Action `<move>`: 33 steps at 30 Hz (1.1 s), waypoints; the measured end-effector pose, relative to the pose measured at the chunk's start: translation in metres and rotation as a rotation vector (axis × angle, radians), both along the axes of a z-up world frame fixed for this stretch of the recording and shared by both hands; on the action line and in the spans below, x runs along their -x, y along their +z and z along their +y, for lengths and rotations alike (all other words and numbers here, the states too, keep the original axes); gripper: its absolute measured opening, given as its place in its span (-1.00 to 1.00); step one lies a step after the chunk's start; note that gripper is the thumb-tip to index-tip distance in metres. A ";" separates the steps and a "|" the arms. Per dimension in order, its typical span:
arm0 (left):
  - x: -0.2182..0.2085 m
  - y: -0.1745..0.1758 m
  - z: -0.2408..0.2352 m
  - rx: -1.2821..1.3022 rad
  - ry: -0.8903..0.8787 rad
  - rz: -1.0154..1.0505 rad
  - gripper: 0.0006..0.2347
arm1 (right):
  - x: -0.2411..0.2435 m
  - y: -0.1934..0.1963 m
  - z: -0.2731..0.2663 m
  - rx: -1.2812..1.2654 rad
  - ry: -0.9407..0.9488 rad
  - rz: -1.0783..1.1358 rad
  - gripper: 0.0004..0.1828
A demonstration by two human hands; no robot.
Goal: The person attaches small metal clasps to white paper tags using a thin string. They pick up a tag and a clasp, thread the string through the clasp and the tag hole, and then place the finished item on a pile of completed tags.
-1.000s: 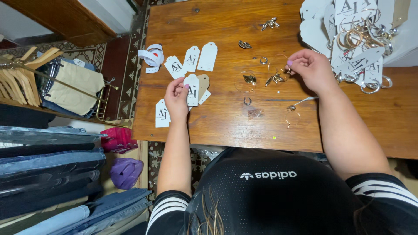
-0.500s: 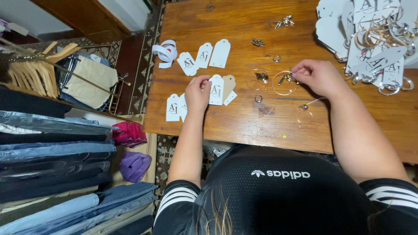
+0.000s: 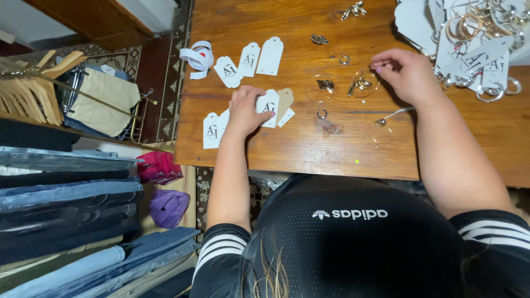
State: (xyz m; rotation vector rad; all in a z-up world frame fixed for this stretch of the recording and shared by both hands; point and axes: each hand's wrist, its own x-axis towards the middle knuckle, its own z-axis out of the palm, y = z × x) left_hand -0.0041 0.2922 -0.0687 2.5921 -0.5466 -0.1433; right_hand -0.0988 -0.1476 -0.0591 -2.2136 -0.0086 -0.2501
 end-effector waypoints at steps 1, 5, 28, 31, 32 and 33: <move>-0.001 0.006 0.000 -0.005 -0.007 0.034 -0.55 | 0.000 0.002 0.000 -0.032 0.028 -0.032 -0.70; -0.012 0.005 -0.001 -0.023 -0.054 0.066 -0.53 | 0.013 0.020 -0.004 0.019 0.002 -0.014 -0.70; 0.011 -0.004 0.001 0.573 0.155 0.051 -0.90 | 0.075 0.006 0.012 -0.012 0.031 0.234 -0.78; 0.019 0.004 0.001 0.670 0.205 0.053 -0.95 | 0.070 -0.001 0.022 -0.584 0.059 0.261 -0.76; 0.021 0.001 0.001 0.672 0.210 0.052 -0.95 | 0.065 -0.007 0.022 -0.581 0.063 0.263 -0.76; 0.023 -0.001 0.000 0.693 0.213 0.043 -0.96 | 0.060 -0.014 0.021 -0.677 0.090 0.287 -0.73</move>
